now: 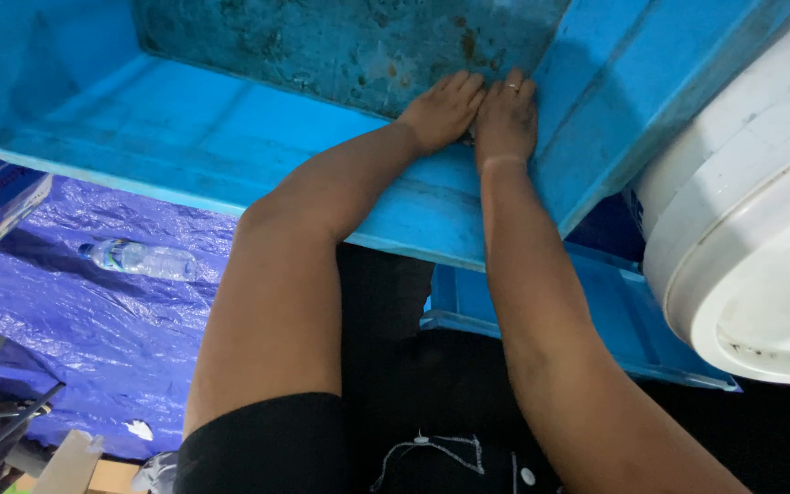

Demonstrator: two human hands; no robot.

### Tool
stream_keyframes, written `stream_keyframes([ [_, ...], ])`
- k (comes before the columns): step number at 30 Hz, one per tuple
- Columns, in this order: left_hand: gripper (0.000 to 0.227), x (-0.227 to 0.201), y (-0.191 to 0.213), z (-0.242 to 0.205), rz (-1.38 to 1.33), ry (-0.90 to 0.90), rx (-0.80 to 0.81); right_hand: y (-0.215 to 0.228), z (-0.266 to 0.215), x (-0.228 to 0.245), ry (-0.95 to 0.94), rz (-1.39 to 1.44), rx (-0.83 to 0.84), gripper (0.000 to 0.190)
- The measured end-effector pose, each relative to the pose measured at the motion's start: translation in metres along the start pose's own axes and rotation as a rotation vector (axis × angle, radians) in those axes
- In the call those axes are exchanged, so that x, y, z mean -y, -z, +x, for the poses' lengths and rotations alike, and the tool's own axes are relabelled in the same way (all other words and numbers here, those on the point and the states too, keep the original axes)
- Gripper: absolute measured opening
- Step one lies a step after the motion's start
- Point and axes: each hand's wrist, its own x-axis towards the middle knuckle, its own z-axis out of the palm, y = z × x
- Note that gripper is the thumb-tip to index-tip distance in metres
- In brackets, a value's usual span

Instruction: Cleaning and inspecting white plastic pipe fittings by wiping them with a cloth and placing them into a box.

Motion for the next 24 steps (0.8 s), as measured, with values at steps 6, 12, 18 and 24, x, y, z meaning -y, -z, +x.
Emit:
stream_keyframes([
  [6,0.023,-0.004,-0.003,0.003,0.033,0.059,-0.018,-0.039,0.003,0.009,-0.084,0.18,-0.167,0.014],
  [12,0.03,0.0,0.009,0.01,-0.122,0.078,0.172,-0.003,0.005,-0.003,-0.02,0.409,0.192,0.054],
  [18,0.038,0.014,0.03,0.011,-0.156,-0.04,0.19,-0.017,0.005,-0.001,-0.026,0.41,0.059,0.013],
  [24,0.026,0.014,0.025,0.01,0.006,-0.083,0.082,-0.023,0.008,0.003,-0.012,0.372,0.056,0.013],
])
